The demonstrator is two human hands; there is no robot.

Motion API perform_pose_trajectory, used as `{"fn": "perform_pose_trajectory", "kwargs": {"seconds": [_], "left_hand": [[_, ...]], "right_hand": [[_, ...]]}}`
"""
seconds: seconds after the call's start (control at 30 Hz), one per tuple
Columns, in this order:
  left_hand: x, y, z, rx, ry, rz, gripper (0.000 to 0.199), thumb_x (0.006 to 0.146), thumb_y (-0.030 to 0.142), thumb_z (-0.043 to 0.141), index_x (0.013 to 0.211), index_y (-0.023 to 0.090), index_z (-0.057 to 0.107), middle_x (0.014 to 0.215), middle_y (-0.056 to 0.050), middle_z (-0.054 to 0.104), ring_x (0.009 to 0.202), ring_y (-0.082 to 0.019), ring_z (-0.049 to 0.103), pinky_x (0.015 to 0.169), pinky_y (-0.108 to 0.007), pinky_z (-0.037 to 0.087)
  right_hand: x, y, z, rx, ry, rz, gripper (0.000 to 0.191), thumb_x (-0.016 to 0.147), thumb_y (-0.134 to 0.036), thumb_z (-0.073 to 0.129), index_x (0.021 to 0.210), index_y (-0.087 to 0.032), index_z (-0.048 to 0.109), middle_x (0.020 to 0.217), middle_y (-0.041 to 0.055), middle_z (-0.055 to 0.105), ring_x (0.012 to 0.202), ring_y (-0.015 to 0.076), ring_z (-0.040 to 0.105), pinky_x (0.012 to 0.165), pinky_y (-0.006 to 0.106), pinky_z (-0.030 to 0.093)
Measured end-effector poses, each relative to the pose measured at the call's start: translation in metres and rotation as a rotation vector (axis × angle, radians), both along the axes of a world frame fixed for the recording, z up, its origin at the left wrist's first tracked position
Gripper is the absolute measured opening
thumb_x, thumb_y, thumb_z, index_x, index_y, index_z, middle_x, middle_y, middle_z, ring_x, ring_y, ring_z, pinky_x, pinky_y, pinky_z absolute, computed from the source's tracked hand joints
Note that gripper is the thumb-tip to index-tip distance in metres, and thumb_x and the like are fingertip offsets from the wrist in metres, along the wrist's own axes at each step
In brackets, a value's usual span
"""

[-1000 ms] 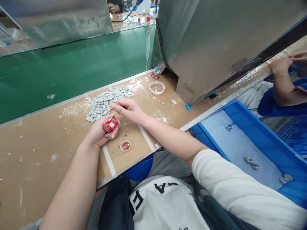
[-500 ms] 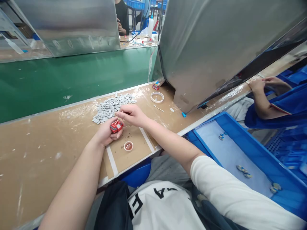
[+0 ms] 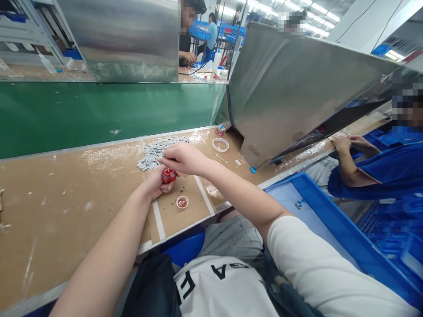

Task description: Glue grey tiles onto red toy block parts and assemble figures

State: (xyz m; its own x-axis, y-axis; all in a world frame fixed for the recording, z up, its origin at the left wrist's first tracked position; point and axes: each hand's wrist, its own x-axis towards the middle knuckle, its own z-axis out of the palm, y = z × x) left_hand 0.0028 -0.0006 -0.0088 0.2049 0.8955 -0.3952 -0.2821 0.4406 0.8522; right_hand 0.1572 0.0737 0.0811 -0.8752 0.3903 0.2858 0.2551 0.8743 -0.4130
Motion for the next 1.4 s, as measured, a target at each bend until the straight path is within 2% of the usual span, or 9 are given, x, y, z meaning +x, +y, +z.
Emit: {"fn": "perform_pose_trajectory", "kwargs": {"seconds": [0.27,0.37,0.57,0.73,0.87,0.97,1.1,1.27,1.4], "left_hand": [[0.002,-0.004,0.004,0.004,-0.038,-0.009,0.037,0.097,0.043,0.052,0.078,0.016,0.068,0.041,-0.002,0.045,0.033,-0.009,0.020,0.034,-0.018,0.017],[0.001,-0.004,0.003,0.005,-0.048,-0.015,0.037,0.097,0.041,0.050,0.077,0.016,0.068,0.041,-0.002,0.045,0.032,-0.009,0.021,0.034,-0.018,0.017],[-0.001,-0.003,0.004,0.009,-0.083,-0.037,0.042,0.100,0.044,0.049,0.077,0.016,0.069,0.041,-0.003,0.047,0.032,-0.009,0.018,0.033,-0.018,0.017],[-0.004,0.000,0.003,0.009,-0.127,-0.025,0.044,0.102,0.043,0.045,0.076,0.017,0.068,0.041,-0.004,0.048,0.031,-0.009,0.018,0.033,-0.018,0.017],[-0.006,0.001,0.006,0.000,-0.184,0.015,0.045,0.103,0.040,0.044,0.077,0.016,0.070,0.042,-0.004,0.050,0.030,-0.009,0.019,0.033,-0.018,0.017],[-0.002,-0.002,0.017,0.005,-0.268,0.119,0.045,0.106,0.038,0.044,0.076,0.015,0.069,0.048,-0.003,0.054,0.031,-0.008,0.023,0.033,-0.019,0.018],[0.010,-0.018,0.044,0.080,-0.450,0.364,0.038,0.109,0.032,0.050,0.080,0.015,0.068,0.074,-0.005,0.068,0.051,-0.011,0.053,0.044,-0.020,0.039],[0.021,-0.062,0.069,0.102,-0.566,0.563,0.036,0.113,0.033,0.048,0.087,0.017,0.068,0.086,-0.004,0.071,0.069,-0.014,0.066,0.056,-0.025,0.051],[0.018,-0.107,0.065,0.065,-0.556,0.681,0.031,0.113,0.033,0.049,0.095,0.018,0.069,0.084,-0.002,0.070,0.071,-0.014,0.067,0.062,-0.024,0.055]], "right_hand": [[0.005,0.001,0.008,0.004,-0.072,-0.084,0.050,0.108,-0.028,0.058,0.067,-0.023,0.030,0.064,-0.0054,0.035,0.066,0.0118,0.029,0.068,0.031,0.022],[0.001,0.002,0.004,-0.018,-0.045,-0.026,0.049,0.109,-0.032,0.057,0.067,-0.022,0.033,0.064,-0.0054,0.036,0.066,0.0116,0.032,0.068,0.030,0.024],[0.020,0.004,-0.005,-0.162,0.253,-0.119,0.054,0.112,-0.050,0.051,0.068,-0.023,0.036,0.065,-0.0058,0.034,0.067,0.0114,0.035,0.069,0.029,0.028],[0.059,-0.025,-0.027,-0.242,0.183,-0.011,0.060,0.112,-0.057,0.052,0.067,-0.022,0.035,0.065,-0.0062,0.032,0.063,0.0103,0.033,0.066,0.028,0.027],[0.079,-0.049,-0.057,-0.190,-0.079,-0.005,0.052,0.113,-0.049,0.055,0.071,-0.019,0.050,0.071,-0.0032,0.049,0.067,0.0108,0.043,0.068,0.027,0.029],[0.086,-0.058,-0.070,-0.107,-0.135,-0.144,0.043,0.112,-0.051,0.058,0.085,-0.018,0.066,0.086,0.0022,0.065,0.078,0.0139,0.057,0.072,0.027,0.036],[0.078,-0.071,-0.060,0.013,0.254,-0.346,0.045,0.109,-0.058,0.062,0.126,-0.018,0.070,0.116,0.0117,0.071,0.104,0.0225,0.069,0.091,0.034,0.054],[0.036,-0.097,-0.029,0.136,0.458,-0.213,0.067,0.101,-0.064,0.072,0.152,-0.022,0.061,0.143,0.0183,0.066,0.137,0.0319,0.064,0.119,0.052,0.053],[0.001,-0.113,-0.026,0.094,0.511,-0.028,0.065,0.100,-0.063,0.074,0.147,-0.019,0.062,0.145,0.0200,0.068,0.137,0.0312,0.065,0.117,0.050,0.055]]}}
